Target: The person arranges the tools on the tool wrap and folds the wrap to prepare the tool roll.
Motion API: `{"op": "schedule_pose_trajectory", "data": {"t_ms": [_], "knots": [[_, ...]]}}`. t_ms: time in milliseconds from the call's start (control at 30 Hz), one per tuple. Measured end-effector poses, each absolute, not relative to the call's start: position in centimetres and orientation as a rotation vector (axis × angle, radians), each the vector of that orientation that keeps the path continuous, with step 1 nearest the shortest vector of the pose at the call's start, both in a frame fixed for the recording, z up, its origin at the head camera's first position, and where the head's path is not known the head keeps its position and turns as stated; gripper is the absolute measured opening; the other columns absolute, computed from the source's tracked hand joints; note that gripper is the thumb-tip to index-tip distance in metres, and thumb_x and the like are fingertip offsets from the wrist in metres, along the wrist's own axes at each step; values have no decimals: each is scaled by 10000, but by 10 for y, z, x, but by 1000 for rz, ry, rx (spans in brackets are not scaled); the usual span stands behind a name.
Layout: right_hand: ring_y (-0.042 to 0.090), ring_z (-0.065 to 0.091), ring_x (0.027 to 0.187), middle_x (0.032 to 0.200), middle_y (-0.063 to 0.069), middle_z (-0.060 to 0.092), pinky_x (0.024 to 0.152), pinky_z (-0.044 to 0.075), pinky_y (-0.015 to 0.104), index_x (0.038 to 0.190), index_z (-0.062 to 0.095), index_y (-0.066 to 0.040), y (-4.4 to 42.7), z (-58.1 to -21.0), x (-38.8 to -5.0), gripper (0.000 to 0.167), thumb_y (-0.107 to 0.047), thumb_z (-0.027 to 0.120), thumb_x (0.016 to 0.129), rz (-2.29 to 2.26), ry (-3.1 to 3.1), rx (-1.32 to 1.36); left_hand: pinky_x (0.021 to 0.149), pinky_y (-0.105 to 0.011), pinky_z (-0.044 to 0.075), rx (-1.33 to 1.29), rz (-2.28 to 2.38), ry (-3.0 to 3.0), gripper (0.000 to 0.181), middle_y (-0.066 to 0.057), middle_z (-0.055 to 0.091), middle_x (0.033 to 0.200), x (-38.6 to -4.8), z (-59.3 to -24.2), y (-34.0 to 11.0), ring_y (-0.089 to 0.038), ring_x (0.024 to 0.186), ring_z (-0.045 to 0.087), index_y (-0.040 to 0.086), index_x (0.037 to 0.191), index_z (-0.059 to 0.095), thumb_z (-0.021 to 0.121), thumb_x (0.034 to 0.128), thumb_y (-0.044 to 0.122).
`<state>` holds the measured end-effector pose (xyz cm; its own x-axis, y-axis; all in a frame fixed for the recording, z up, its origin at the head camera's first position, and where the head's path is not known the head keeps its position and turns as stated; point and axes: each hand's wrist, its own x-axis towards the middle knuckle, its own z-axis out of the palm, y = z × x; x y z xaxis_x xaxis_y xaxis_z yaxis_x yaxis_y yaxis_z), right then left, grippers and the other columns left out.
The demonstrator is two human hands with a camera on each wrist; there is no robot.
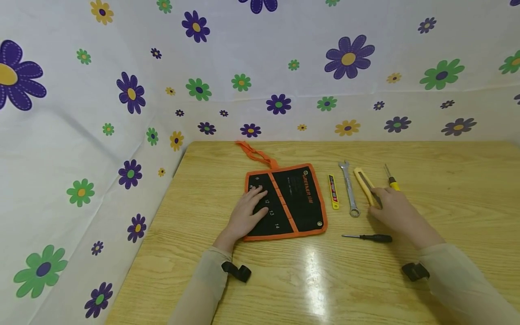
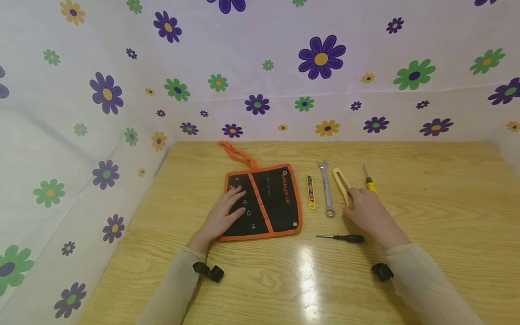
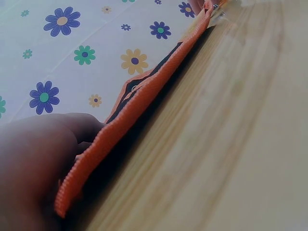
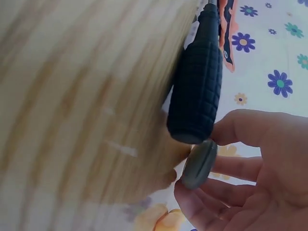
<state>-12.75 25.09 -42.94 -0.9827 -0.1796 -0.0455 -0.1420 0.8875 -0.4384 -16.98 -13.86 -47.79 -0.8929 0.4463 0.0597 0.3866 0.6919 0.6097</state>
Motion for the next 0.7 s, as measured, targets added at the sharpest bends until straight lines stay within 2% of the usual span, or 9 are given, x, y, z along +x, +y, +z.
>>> {"op": "schedule_pose_trajectory", "data": {"t_ms": [100,233,333,433,533,600,700], "knots": [[219,438,586,910,297,551,474,378,322,1256,453,211,251,-427,-126,514,-61,577,838,-739,2964,-250,1165,-385,83,693,973,2805,536,-48,293,1540,-171,-479,-139,-209,1439,160,122,1460,412,534,982,331],[141,361,482,753,138,508,398,325,261,1239,495,184,251,-422,-124,459,-27,557,836,-814,3002,-266,1165,-387,80,699,985,2805,535,-54,298,1537,-171,-479,-139,-213,1439,161,119,1457,416,538,980,327],[166,389,484,795,187,550,379,333,257,1185,549,164,250,-418,-122,390,-13,562,837,-848,3070,-295,1165,-396,82,704,989,2807,533,-58,302,1536,-171,-480,-139,-216,1438,164,116,1455,420,539,979,324],[359,524,679,913,302,591,554,455,403,1117,588,155,247,-412,-120,318,-9,560,845,-875,3144,-311,1164,-395,82,706,983,2812,532,-54,301,1536,-171,-481,-139,-212,1438,165,119,1455,420,535,980,330],[509,451,979,1096,357,563,768,404,580,1098,597,139,244,-406,-117,294,-27,552,860,-903,3193,-287,1164,-396,84,705,983,2811,532,-54,302,1536,-172,-481,-139,-209,1438,165,120,1455,420,532,980,333],[538,424,1046,1121,360,557,840,359,639,1100,601,131,242,-403,-116,289,-33,559,866,-908,3226,-292,1164,-409,89,710,994,2809,532,-65,307,1532,-171,-481,-139,-219,1437,169,109,1451,426,538,977,325],[526,424,1061,1156,340,559,855,359,642,1105,621,106,238,-400,-114,286,-30,574,857,-927,3274,-307,1163,-411,90,710,1001,2805,535,-66,307,1533,-171,-481,-139,-221,1437,169,105,1451,426,539,976,324]]}}
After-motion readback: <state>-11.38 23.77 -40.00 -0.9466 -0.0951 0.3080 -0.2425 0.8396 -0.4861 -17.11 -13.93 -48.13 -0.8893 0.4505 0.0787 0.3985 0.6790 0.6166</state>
